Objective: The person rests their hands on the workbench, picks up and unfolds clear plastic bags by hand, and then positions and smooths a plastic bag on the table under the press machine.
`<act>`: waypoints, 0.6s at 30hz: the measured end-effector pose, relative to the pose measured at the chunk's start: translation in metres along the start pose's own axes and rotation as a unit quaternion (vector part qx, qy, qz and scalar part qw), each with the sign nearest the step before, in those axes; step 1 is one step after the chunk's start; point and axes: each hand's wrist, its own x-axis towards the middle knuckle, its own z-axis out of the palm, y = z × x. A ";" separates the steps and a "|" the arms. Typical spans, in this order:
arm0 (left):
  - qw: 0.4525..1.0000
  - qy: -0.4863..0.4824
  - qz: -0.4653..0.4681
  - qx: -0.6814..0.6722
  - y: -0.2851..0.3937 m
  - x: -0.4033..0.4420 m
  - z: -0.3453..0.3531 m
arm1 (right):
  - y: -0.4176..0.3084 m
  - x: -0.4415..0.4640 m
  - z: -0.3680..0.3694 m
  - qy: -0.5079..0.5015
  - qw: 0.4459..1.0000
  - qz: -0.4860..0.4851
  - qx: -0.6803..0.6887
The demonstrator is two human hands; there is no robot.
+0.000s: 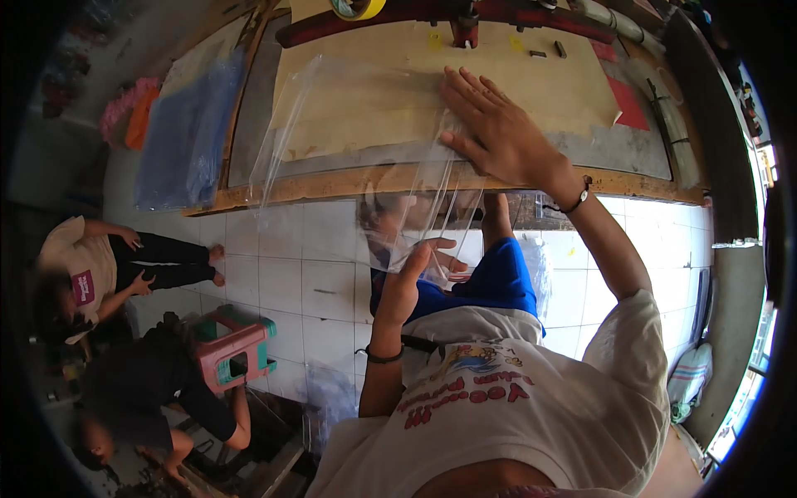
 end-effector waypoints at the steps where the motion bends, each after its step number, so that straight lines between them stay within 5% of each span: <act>1: 1.000 -0.003 -0.003 -0.002 -0.001 0.000 -0.001 | 0.000 0.000 0.001 0.000 1.000 0.000 -0.006; 10: 0.989 0.069 0.127 0.013 0.014 0.009 0.018 | 0.001 0.004 0.004 -0.008 1.000 -0.005 -0.027; 13: 0.989 0.076 0.130 -0.004 0.010 0.009 0.019 | -0.015 -0.004 0.004 -0.012 0.994 -0.002 -0.104; 18: 0.991 0.063 0.118 -0.010 0.014 0.009 0.018 | -0.047 -0.017 0.001 -0.009 1.000 -0.007 -0.013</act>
